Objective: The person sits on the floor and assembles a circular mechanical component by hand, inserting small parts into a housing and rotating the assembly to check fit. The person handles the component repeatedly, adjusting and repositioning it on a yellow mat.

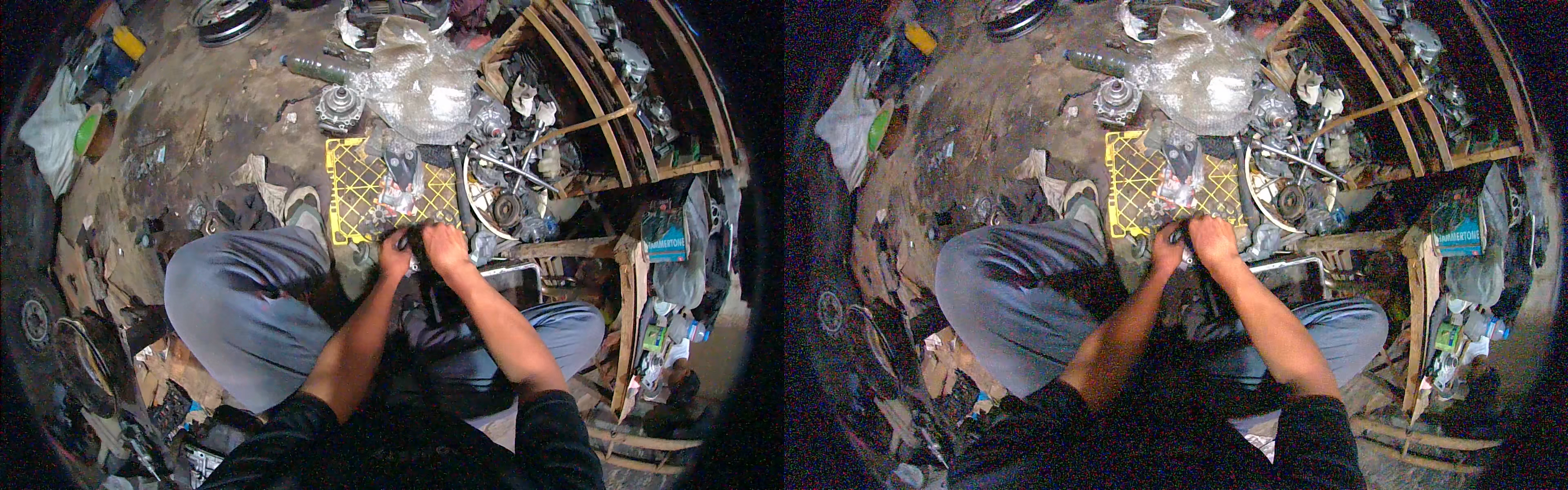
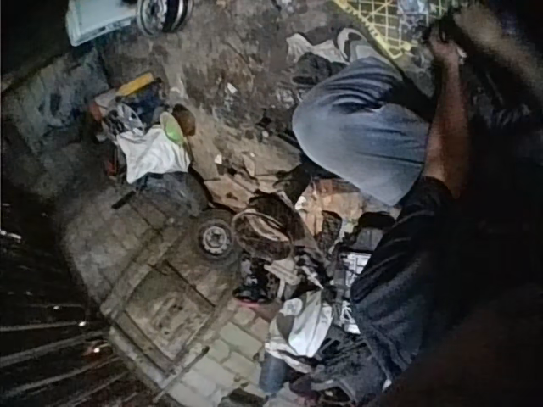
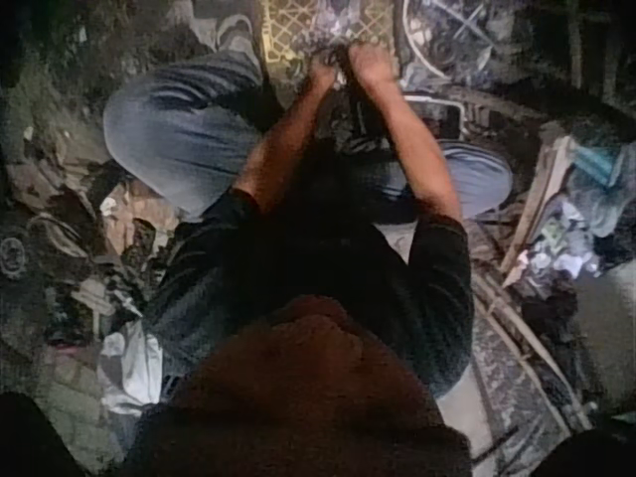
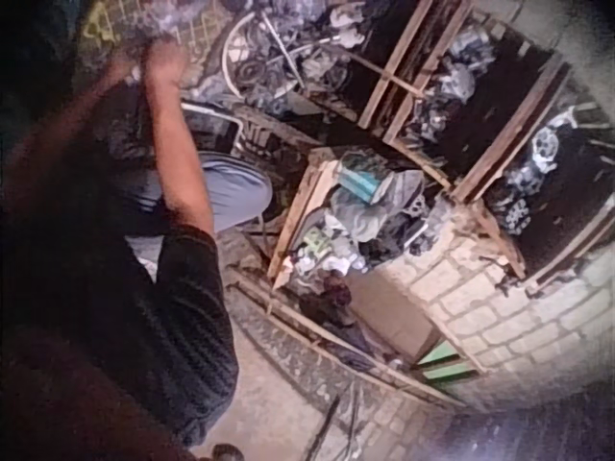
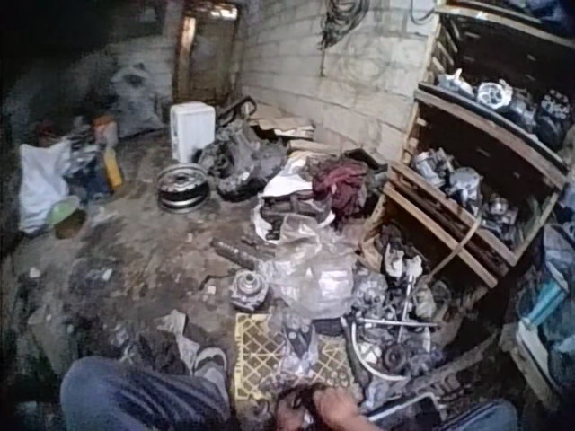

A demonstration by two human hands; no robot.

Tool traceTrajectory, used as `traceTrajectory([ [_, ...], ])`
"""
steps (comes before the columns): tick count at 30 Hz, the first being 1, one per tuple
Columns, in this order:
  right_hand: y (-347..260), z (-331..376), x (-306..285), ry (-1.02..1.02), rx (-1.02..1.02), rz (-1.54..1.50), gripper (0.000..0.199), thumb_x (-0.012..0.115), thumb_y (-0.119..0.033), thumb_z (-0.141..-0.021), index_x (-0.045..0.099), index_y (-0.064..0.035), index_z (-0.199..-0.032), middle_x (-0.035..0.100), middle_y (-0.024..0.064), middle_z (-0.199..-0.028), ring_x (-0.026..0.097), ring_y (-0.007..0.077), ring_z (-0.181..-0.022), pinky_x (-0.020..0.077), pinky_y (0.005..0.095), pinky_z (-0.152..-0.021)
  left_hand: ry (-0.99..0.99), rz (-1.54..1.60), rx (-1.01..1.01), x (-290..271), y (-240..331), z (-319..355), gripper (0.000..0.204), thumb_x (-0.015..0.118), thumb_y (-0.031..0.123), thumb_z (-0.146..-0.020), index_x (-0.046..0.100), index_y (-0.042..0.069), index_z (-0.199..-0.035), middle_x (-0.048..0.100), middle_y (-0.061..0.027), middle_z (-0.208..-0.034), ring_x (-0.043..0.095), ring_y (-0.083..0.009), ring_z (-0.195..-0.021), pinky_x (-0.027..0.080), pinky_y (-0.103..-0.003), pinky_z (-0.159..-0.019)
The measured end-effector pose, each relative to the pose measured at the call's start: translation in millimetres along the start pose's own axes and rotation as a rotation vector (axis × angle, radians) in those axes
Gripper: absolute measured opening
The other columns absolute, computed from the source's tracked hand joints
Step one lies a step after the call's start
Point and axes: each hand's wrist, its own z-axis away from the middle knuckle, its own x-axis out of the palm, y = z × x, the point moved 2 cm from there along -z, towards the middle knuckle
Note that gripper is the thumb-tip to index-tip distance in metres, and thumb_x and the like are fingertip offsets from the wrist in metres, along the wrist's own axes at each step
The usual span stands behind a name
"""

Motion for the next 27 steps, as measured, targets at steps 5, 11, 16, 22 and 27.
traceTrajectory([
  [5,4,-8,16,-0.058,-0.085,0.122,0.027,0.048,-0.021,-0.087,0.066,-0.0042,-0.075,0.065,0.0226,-0.079,0.065,0.0377,-0.074,0.0517,0.0486,-0.065,0.043,-0.066,0.052,1,-8,-7,0.040,0.062,-0.003,-0.069,0.065,0.000,-0.108,0.066,-0.0175,-0.107,0.063,-0.0304,-0.103,0.048,-0.035,-0.090],
  [11,9,-10,19,-0.077,-0.109,0.261,0.024,0.049,-0.018,-0.084,0.069,-0.0086,-0.075,0.067,0.0166,-0.077,0.068,0.0301,-0.070,0.0531,0.0422,-0.060,0.009,-0.027,0.048,2,0,-6,0.041,0.062,-0.002,-0.069,0.065,0.004,-0.109,0.067,-0.0166,-0.105,0.064,-0.0309,-0.100,0.048,-0.036,-0.089],
  [16,3,-10,24,-0.071,-0.170,0.366,0.021,0.052,-0.018,-0.083,0.070,-0.0121,-0.074,0.069,0.0115,-0.077,0.069,0.0260,-0.070,0.0534,0.0404,-0.058,0.034,-0.012,0.059,1,3,-3,0.039,0.064,0.000,-0.070,0.066,0.006,-0.109,0.067,-0.0161,-0.104,0.064,-0.0307,-0.098,0.048,-0.036,-0.088],
  [22,-8,-24,26,-0.138,-0.113,0.357,0.017,0.055,-0.016,-0.082,0.071,-0.0146,-0.076,0.070,0.0096,-0.080,0.070,0.0257,-0.073,0.0546,0.0385,-0.060,0.095,0.102,0.002,0,-19,-1,0.029,0.060,0.001,-0.077,0.066,0.000,-0.106,0.068,-0.0144,-0.105,0.063,-0.0266,-0.101,0.046,-0.034,-0.091],
  [27,5,-21,23,-0.096,-0.031,0.308,0.018,0.054,-0.013,-0.083,0.071,-0.0111,-0.079,0.069,0.0120,-0.080,0.070,0.0283,-0.076,0.0551,0.0391,-0.063,0.154,0.391,-0.131,-13,-40,2,0.024,0.053,0.000,-0.084,0.067,-0.002,-0.105,0.068,-0.0112,-0.104,0.062,-0.0209,-0.098,0.045,-0.030,-0.090],
])
